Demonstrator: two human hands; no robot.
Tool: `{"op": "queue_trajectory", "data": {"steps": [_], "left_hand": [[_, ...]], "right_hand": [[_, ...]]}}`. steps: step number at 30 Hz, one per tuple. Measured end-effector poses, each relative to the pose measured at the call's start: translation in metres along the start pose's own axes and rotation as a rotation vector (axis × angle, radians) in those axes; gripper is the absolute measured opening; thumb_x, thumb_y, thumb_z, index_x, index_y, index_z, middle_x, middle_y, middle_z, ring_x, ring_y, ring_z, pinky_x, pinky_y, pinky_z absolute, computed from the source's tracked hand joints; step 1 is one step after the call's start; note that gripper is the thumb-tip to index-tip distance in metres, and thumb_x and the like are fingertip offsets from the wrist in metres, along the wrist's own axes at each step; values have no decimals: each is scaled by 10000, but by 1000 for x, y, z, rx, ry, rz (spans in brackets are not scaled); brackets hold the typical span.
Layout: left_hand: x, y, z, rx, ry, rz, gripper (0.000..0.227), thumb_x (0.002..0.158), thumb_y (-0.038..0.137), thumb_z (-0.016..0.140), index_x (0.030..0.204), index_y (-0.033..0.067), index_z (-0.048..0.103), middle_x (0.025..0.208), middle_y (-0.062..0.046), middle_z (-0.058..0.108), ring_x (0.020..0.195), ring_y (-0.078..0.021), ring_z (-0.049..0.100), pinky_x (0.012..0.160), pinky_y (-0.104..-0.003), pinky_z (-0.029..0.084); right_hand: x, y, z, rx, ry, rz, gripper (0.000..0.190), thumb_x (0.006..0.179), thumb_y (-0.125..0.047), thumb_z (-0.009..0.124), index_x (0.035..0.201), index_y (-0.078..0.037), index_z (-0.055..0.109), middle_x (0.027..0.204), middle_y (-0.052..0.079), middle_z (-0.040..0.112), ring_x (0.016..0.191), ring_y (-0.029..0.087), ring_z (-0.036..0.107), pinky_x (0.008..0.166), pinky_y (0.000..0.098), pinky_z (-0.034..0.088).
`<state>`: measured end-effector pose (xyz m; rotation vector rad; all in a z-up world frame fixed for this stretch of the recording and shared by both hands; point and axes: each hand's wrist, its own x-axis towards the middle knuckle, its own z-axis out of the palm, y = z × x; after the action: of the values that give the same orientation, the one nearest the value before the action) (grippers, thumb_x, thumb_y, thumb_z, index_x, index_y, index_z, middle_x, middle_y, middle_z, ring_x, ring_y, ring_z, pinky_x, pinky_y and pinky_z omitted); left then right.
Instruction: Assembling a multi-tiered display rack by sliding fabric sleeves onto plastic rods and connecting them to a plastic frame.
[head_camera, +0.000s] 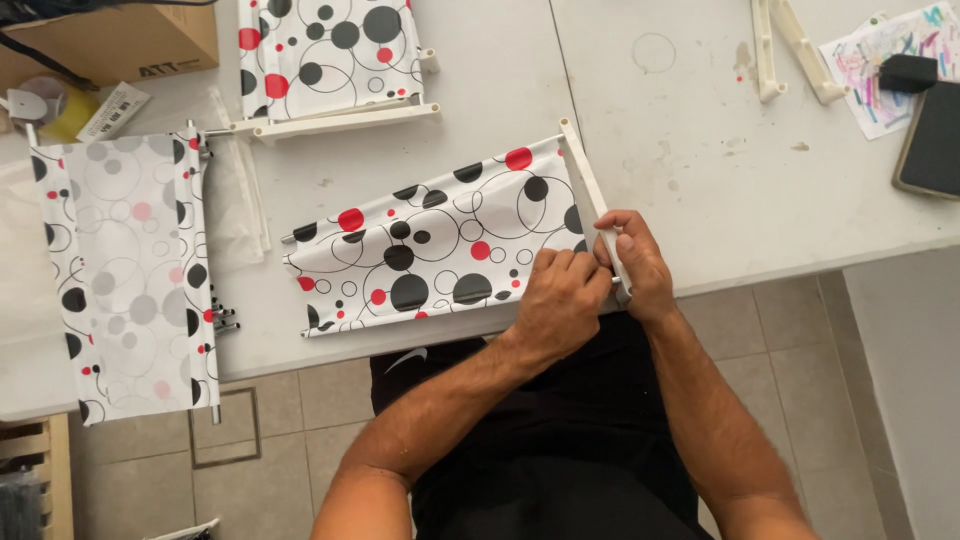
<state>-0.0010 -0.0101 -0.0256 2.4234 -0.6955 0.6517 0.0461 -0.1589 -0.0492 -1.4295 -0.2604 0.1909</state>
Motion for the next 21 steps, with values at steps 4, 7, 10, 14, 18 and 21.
{"op": "queue_trajectory", "data": {"steps": [4, 7, 10, 14, 18, 21], "left_hand": [[-2, 1, 5, 0, 15, 5, 146, 872, 22, 535, 807, 73, 655, 773, -97, 568, 704, -257, 573, 786, -399, 419], [0, -3, 5, 7, 39, 14, 120, 800, 9, 544, 797, 69, 649, 762, -84, 539, 701, -261, 552, 781, -403, 413], [-5, -7, 0, -37, 40, -3, 123, 793, 15, 551, 788, 86, 651, 767, -58, 542, 709, -246, 558, 773, -388, 404], [-4, -10, -20, 18, 95, 12, 119, 877, 52, 578, 883, 114, 679, 839, -39, 564, 794, -220, 585, 832, -377, 408], [-28, 16, -34, -144, 208, -79, 65, 957, 226, 653, 925, 212, 708, 871, 2, 581, 779, -214, 623, 726, -349, 485], [-43, 30, -59, -819, -156, -667, 284, 865, 206, 797, 1092, 50, 728, 899, -125, 741, 739, -245, 744, 609, -303, 602]], "right_hand": [[-2, 3, -3, -12, -45, -25, 430, 1040, -391, 421, 1255, -25, 489, 738, 48, 506, 470, 82, 468, 400, 213, 348], [3, 5, -4, -65, -77, -26, 429, 1041, -375, 431, 1268, -20, 509, 754, 20, 502, 515, 63, 457, 436, 203, 338], [4, -5, 0, -187, -122, -22, 373, 1051, -263, 467, 1310, 2, 500, 744, 11, 540, 563, 62, 448, 472, 219, 365], [8, -21, 11, -117, -110, 4, 584, 986, -151, 560, 1507, -35, 323, 771, 61, 614, 572, 96, 530, 484, 227, 424], [8, 12, -10, 116, -72, 14, 630, 978, -107, 566, 1536, -34, 282, 724, 128, 619, 486, 135, 597, 396, 214, 432], [7, 17, -18, 250, -46, 52, 629, 951, -94, 593, 1520, -13, 338, 731, 150, 637, 490, 167, 626, 391, 226, 452]]}}
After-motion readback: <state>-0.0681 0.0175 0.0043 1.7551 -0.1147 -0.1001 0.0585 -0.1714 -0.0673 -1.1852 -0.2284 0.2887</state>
